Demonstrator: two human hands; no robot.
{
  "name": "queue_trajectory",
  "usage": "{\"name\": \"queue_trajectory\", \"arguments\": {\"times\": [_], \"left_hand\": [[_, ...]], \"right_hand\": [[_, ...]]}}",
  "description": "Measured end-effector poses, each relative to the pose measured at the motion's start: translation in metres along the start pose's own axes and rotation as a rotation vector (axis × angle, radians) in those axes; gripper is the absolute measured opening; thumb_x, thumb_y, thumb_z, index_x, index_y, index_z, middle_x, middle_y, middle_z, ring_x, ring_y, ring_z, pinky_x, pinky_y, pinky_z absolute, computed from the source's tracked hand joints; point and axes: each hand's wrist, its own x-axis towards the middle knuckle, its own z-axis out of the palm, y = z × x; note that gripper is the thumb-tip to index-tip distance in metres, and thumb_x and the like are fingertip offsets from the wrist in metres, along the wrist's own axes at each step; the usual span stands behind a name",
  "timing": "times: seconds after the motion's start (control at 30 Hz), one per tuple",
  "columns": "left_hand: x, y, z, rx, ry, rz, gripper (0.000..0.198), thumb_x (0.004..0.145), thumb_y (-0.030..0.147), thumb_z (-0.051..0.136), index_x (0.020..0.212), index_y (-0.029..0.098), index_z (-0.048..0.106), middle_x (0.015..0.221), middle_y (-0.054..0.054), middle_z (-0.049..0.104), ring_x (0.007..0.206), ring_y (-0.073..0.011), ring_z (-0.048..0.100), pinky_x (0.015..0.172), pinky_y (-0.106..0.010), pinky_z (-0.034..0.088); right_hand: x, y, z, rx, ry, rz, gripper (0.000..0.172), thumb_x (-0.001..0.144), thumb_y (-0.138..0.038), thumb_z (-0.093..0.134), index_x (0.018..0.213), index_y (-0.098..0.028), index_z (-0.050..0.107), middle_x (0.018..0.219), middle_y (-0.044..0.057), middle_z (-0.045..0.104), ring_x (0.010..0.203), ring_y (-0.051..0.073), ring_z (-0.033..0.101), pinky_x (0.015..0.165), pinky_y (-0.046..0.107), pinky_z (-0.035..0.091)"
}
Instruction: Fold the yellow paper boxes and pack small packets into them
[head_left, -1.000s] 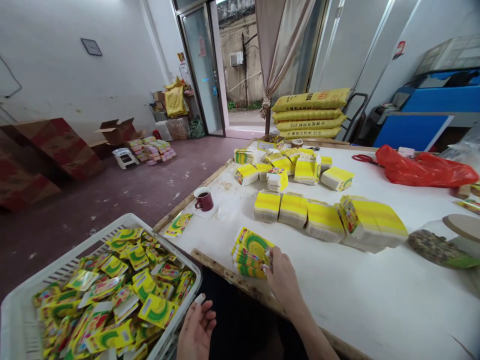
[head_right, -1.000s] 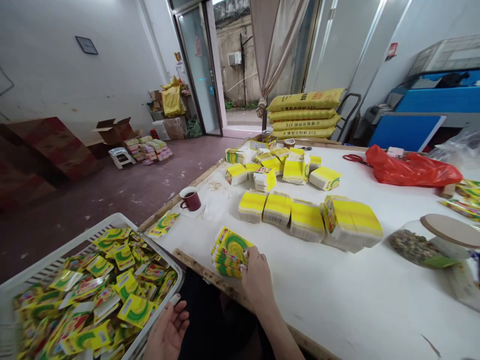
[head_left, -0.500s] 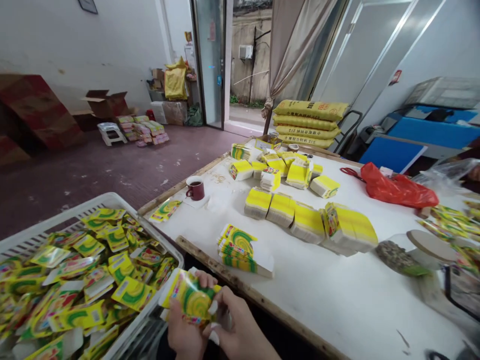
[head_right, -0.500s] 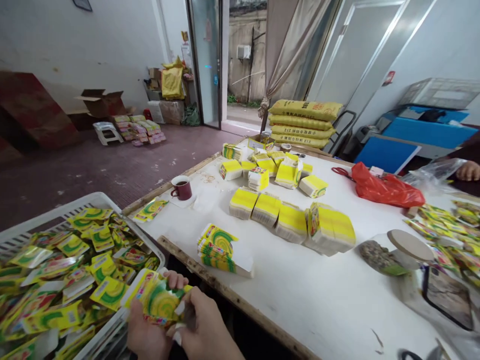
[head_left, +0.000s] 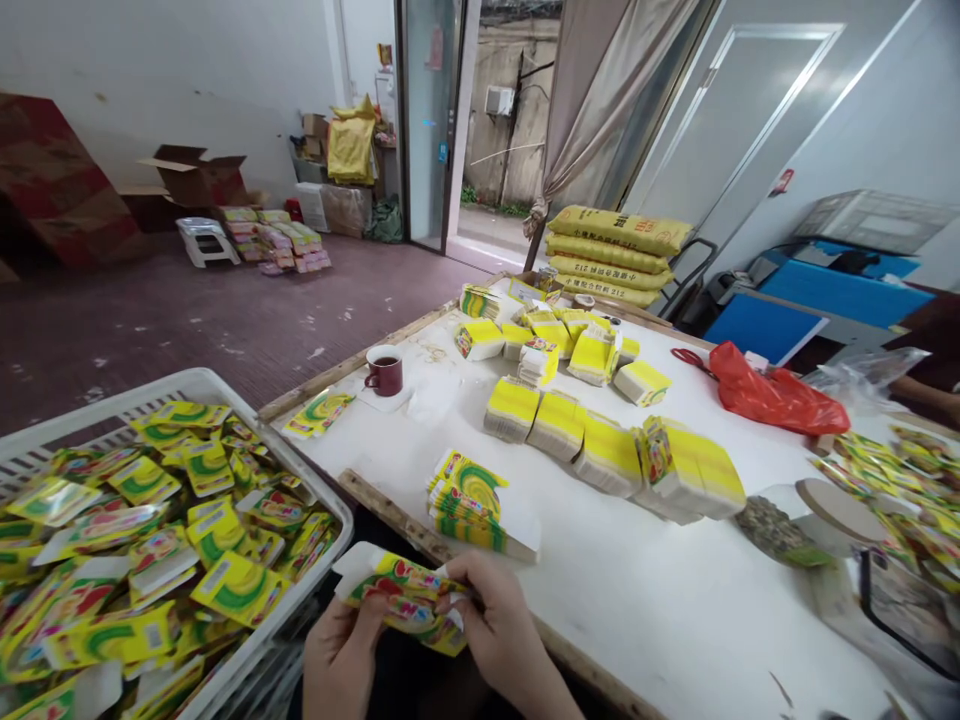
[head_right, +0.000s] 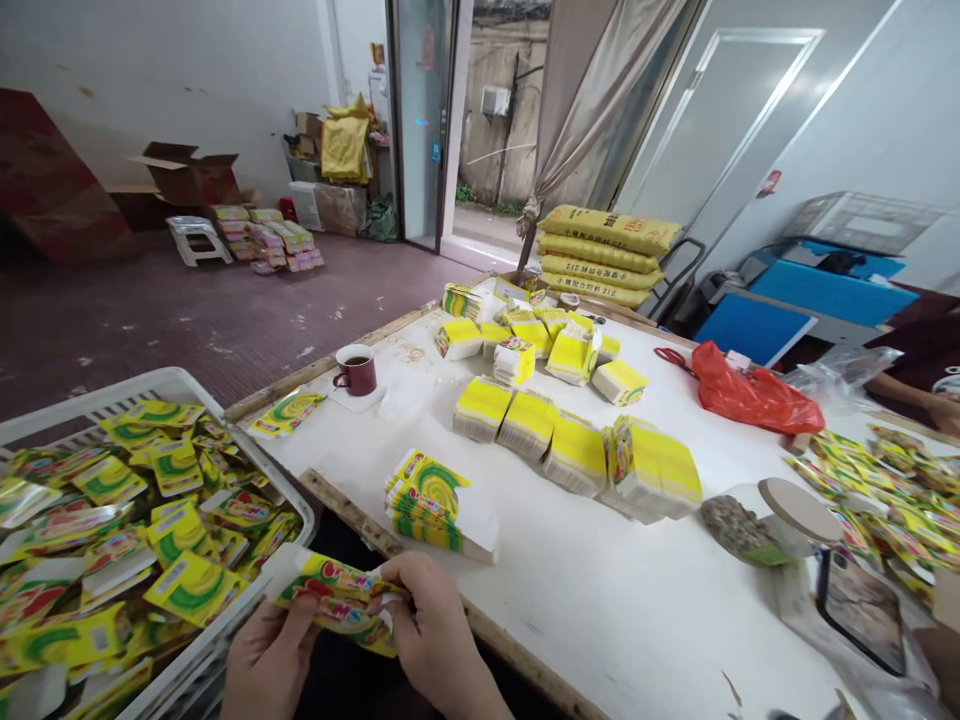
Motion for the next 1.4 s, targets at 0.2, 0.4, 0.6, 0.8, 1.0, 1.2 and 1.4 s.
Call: {"name": "queue_trajectory", "arguments": {"times": [0.2, 0.4, 0.6, 0.8, 1.0, 1.2, 1.4], "left_hand": [[0.017, 0.048, -0.005, -0.054, -0.174, -0.215, 0.059, 0.047, 0.037, 0.092, 0.099, 0.017, 0.074, 0.092, -0.018, 0.076, 0.107, -0.0461, 0.067, 0.09, -0.057, 0.054], [-0.014, 0.041, 0.009, 0.43, -0.622, -0.1, 0.077, 0.037, 0.011, 0.093, 0.111, 0.022, 0.075, 0.121, -0.015, 0.071, 0.12, -0.043, 0.061, 0.11, -0.054, 0.042], [-0.035, 0.02, 0.027, 0.544, -0.429, 0.078, 0.074, 0.046, 0.016, 0.091, 0.117, 0.022, 0.071, 0.115, -0.011, 0.073, 0.109, -0.0369, 0.067, 0.102, -0.044, 0.05], [-0.036, 0.006, 0.017, 0.719, -0.389, 0.229, 0.08, 0.045, 0.02, 0.093, 0.12, 0.022, 0.066, 0.107, -0.012, 0.075, 0.096, -0.0356, 0.071, 0.09, -0.041, 0.056], [-0.044, -0.009, 0.013, 0.559, -0.237, 0.275, 0.082, 0.041, 0.015, 0.093, 0.118, 0.022, 0.065, 0.11, -0.012, 0.074, 0.101, -0.0357, 0.068, 0.092, -0.037, 0.053], [-0.041, 0.001, 0.022, 0.49, -0.368, 0.164, 0.066, 0.044, 0.016, 0.091, 0.106, 0.023, 0.07, 0.111, -0.014, 0.074, 0.1, -0.0363, 0.07, 0.088, -0.037, 0.055], [-0.035, 0.009, 0.016, 0.593, -0.476, 0.251, 0.055, 0.053, 0.02, 0.085, 0.105, 0.024, 0.067, 0.096, -0.008, 0.073, 0.083, -0.028, 0.071, 0.076, -0.033, 0.057]], "right_hand": [[-0.002, -0.009, -0.013, -0.339, -0.156, -0.216, 0.025, 0.087, -0.005, 0.05, 0.095, -0.023, 0.065, 0.089, 0.003, 0.068, 0.084, 0.018, 0.059, 0.073, 0.027, 0.044], [-0.006, -0.012, -0.004, -0.459, -0.132, -0.436, 0.02, 0.092, -0.014, 0.056, 0.101, -0.029, 0.064, 0.095, -0.001, 0.07, 0.099, 0.02, 0.059, 0.118, 0.05, 0.026], [-0.015, 0.005, 0.016, 0.143, 0.391, -0.004, 0.071, 0.089, -0.043, 0.063, 0.149, -0.025, 0.03, 0.146, 0.015, 0.048, 0.139, 0.032, 0.043, 0.115, 0.053, 0.037], [-0.008, -0.016, 0.009, 0.496, -0.007, 0.186, 0.039, 0.092, -0.039, 0.052, 0.127, -0.024, 0.062, 0.122, 0.007, 0.068, 0.114, 0.025, 0.062, 0.105, 0.04, 0.046], [-0.001, -0.01, 0.013, 0.652, 0.038, 0.342, 0.036, 0.083, -0.037, 0.057, 0.109, -0.017, 0.073, 0.104, 0.008, 0.074, 0.102, 0.026, 0.065, 0.098, 0.042, 0.048], [-0.007, -0.001, 0.021, 0.813, -0.013, 0.433, 0.055, 0.077, -0.053, 0.073, 0.122, -0.022, 0.069, 0.126, 0.01, 0.07, 0.12, 0.031, 0.062, 0.109, 0.048, 0.041], [-0.014, -0.001, 0.01, 0.481, -0.163, 0.265, 0.059, 0.095, -0.055, 0.052, 0.147, -0.027, 0.049, 0.15, 0.008, 0.054, 0.144, 0.028, 0.042, 0.121, 0.047, 0.029]]}}
